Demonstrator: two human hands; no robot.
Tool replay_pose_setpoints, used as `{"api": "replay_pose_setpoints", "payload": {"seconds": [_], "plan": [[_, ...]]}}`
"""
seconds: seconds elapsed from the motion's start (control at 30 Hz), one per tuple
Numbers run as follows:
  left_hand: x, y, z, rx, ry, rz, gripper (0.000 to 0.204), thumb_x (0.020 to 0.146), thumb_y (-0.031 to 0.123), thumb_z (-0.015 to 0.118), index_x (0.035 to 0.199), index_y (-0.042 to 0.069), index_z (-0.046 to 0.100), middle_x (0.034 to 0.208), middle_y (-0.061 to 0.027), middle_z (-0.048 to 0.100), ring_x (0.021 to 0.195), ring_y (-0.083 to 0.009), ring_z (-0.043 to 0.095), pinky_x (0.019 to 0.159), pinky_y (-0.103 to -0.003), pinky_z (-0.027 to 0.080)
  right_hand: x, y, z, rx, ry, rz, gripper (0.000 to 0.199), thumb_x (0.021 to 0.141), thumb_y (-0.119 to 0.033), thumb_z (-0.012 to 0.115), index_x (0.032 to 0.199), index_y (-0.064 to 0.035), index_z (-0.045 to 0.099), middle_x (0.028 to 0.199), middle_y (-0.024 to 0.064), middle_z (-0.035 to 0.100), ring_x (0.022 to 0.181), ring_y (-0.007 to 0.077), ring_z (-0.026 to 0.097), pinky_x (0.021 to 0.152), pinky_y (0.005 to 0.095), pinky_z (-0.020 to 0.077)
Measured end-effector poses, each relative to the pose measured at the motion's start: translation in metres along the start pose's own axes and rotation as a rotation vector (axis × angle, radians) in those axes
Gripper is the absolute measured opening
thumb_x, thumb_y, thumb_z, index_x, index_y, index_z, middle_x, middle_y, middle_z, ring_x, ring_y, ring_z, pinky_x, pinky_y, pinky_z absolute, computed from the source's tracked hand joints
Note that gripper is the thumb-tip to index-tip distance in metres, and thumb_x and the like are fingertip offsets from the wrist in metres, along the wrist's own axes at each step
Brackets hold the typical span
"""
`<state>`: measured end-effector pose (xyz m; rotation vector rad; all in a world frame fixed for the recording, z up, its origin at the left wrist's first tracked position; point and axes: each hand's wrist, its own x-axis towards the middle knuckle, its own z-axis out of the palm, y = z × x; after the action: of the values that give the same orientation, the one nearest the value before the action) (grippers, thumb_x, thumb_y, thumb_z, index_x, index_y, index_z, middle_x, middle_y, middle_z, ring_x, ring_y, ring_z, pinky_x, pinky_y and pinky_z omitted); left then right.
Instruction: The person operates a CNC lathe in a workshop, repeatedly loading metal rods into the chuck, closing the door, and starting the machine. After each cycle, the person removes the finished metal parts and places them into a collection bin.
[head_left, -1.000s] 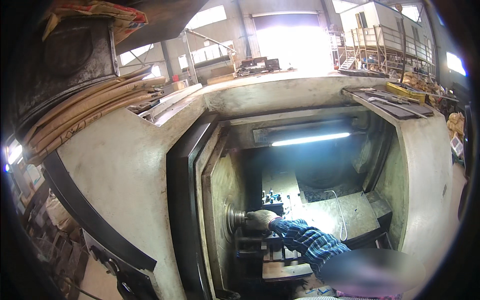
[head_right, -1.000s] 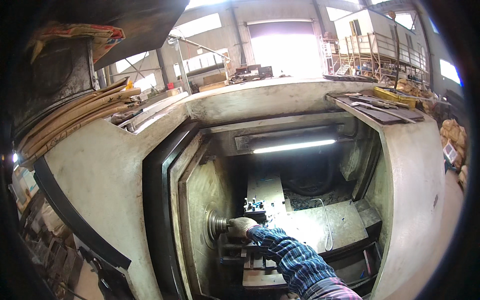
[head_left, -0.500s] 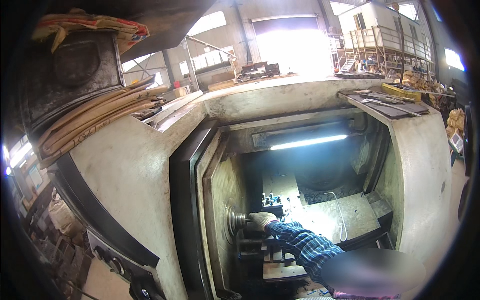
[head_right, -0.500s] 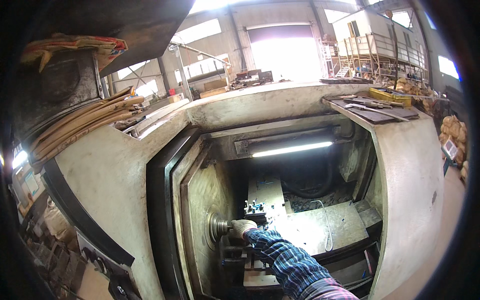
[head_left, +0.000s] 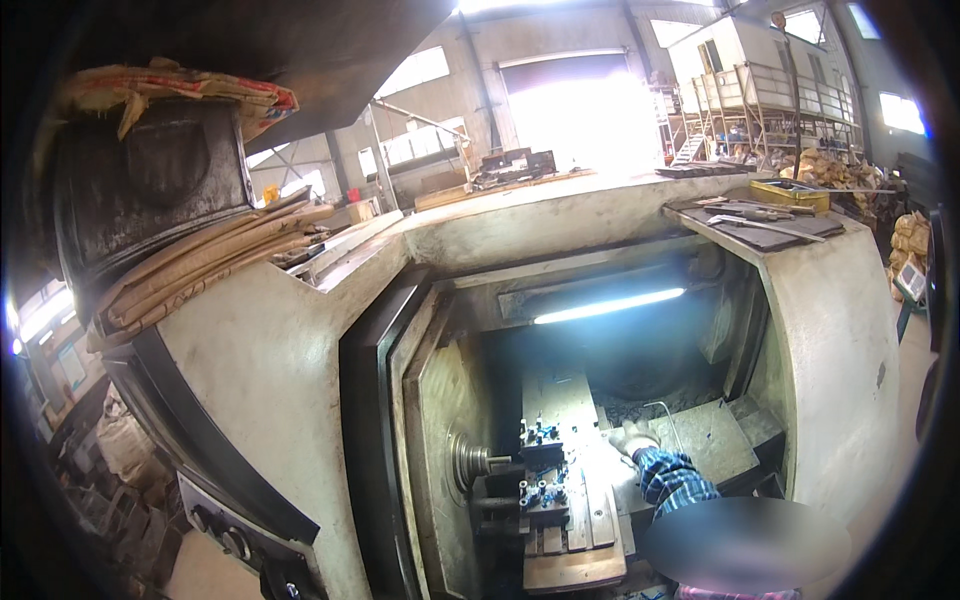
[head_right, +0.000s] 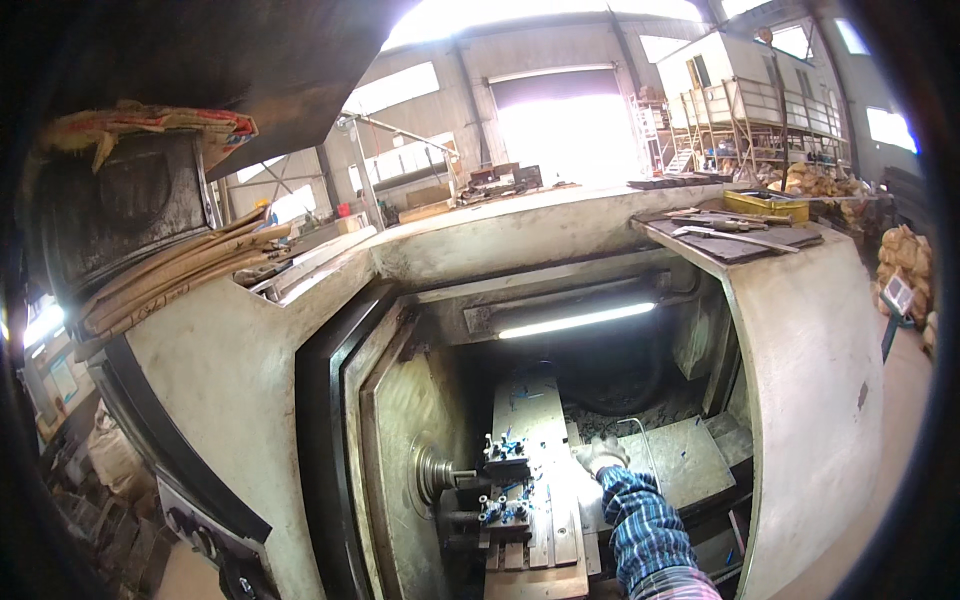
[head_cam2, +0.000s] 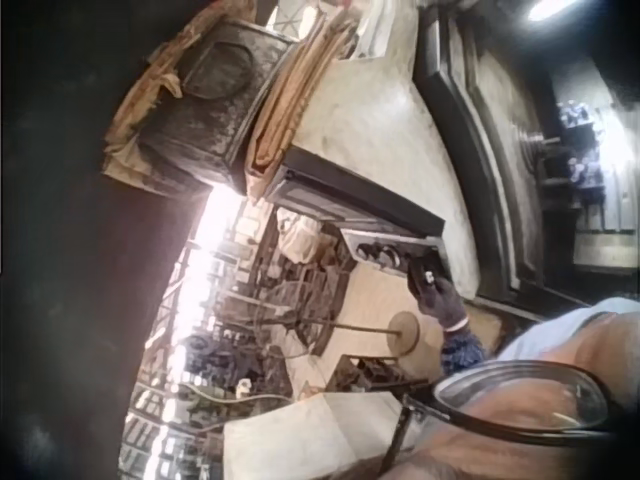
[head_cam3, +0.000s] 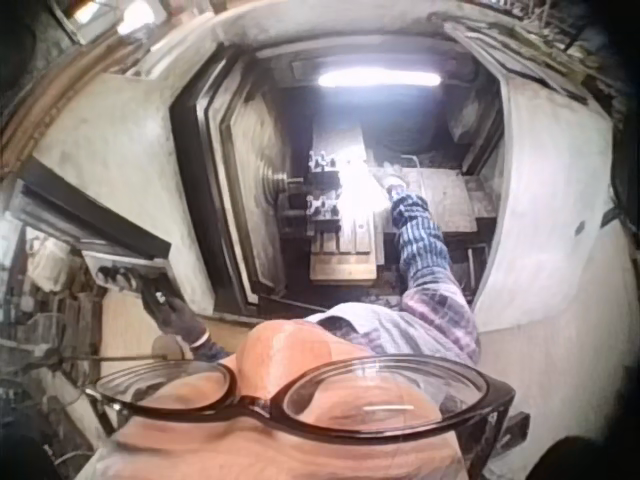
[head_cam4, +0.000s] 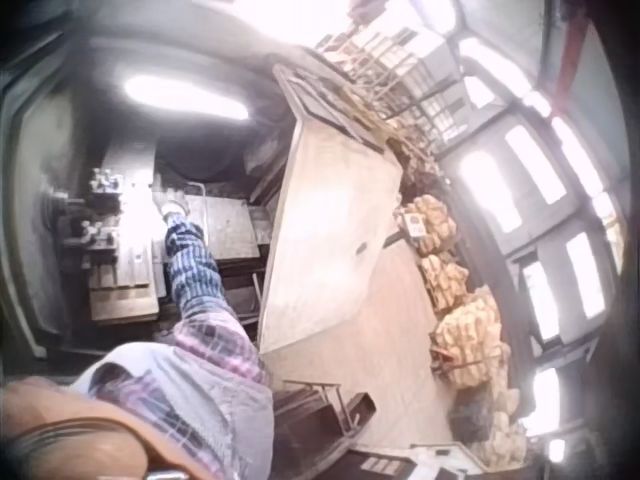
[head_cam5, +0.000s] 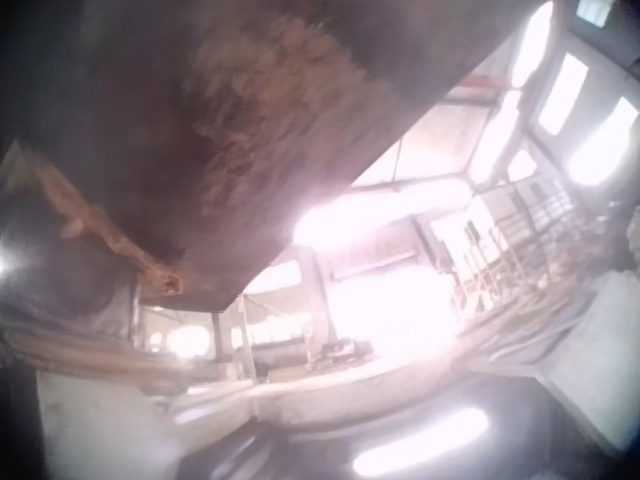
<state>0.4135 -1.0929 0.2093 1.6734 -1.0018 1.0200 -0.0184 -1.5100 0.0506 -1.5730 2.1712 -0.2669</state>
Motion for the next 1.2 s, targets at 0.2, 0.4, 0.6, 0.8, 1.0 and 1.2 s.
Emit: {"api": "replay_pose_setpoints", "payload": {"seconds": [0.2, 0.4, 0.6, 0.8, 1.0, 1.2], "plan": [[-0.007, -0.022, -0.003, 0.111, 0.053, 0.104, 0.036, 0.099, 0.024, 0.069, 0.128, 0.004, 0.068, 0.129, -0.0187, 0.068, 0.103, -0.0383, 0.070, 0.084, -0.041, 0.058, -0.042, 0.047, 0.086, -0.121, 0.028, -0.104, 0.065, 0.092, -0.046, 0.064, 0.149, -0.0223, 0.047, 0.158, 0.0160, 0.037, 0.146, 0.0392, 0.036, 0.114, 0.0591, 0.0357], [-0.014, -0.039, 0.018, 0.103, 0.062, 0.160, 0.039, 0.096, 0.024, 0.072, 0.131, 0.007, 0.068, 0.130, -0.0175, 0.068, 0.098, -0.0369, 0.072, 0.078, -0.039, 0.060, -0.018, 0.107, 0.157, -0.199, 0.222, -0.281, 0.023, 0.094, -0.023, 0.054, 0.107, -0.0129, 0.071, 0.114, 0.0170, 0.069, 0.107, 0.0366, 0.068, 0.089, 0.0472, 0.0555], [-0.007, 0.012, -0.011, -0.092, -0.042, 0.040, 0.033, 0.102, 0.021, 0.065, 0.122, -0.005, 0.069, 0.126, -0.0221, 0.068, 0.111, -0.0377, 0.067, 0.094, -0.044, 0.055, -0.140, 0.113, 0.138, -0.130, 0.211, -0.488, 0.025, 0.092, -0.033, 0.058, 0.104, -0.0140, 0.068, 0.108, 0.0147, 0.067, 0.097, 0.0382, 0.068, 0.084, 0.0516, 0.0552], [-0.051, 0.022, -0.038, -0.415, -0.280, -0.462, 0.026, 0.104, 0.014, 0.061, 0.122, -0.004, 0.066, 0.116, -0.0169, 0.070, 0.098, -0.0253, 0.066, 0.085, -0.036, 0.053, -0.182, 0.109, 0.083, -0.220, 0.086, -0.337, 0.060, 0.091, -0.063, 0.057, 0.099, -0.0068, 0.077, 0.103, 0.0181, 0.074, 0.097, 0.0370, 0.071, 0.089, 0.0500, 0.0531], [-0.041, 0.065, -0.042, -1.122, -0.702, -0.469, 0.023, 0.105, 0.012, 0.055, 0.119, -0.003, 0.067, 0.110, -0.0095, 0.069, 0.081, -0.0090, 0.055, 0.067, -0.025, 0.043, -0.126, 0.072, 0.055, -0.259, 0.201, -0.507, 0.054, 0.090, -0.055, 0.062, 0.115, -0.0084, 0.075, 0.131, 0.0183, 0.062, 0.123, 0.0370, 0.060, 0.103, 0.0476, 0.0487], [-0.034, 0.088, -0.037, -1.298, -1.109, -0.909, 0.029, 0.105, 0.019, 0.060, 0.123, -0.002, 0.067, 0.099, -0.0084, 0.069, 0.071, -0.0162, 0.056, 0.061, -0.029, 0.045, -0.086, 0.045, 0.111, 0.078, -0.188, -0.269, 0.057, 0.104, -0.042, 0.035, 0.151, -0.0122, 0.044, 0.150, 0.0231, 0.049, 0.143, 0.0392, 0.043, 0.116, 0.0501, 0.0379]]}}
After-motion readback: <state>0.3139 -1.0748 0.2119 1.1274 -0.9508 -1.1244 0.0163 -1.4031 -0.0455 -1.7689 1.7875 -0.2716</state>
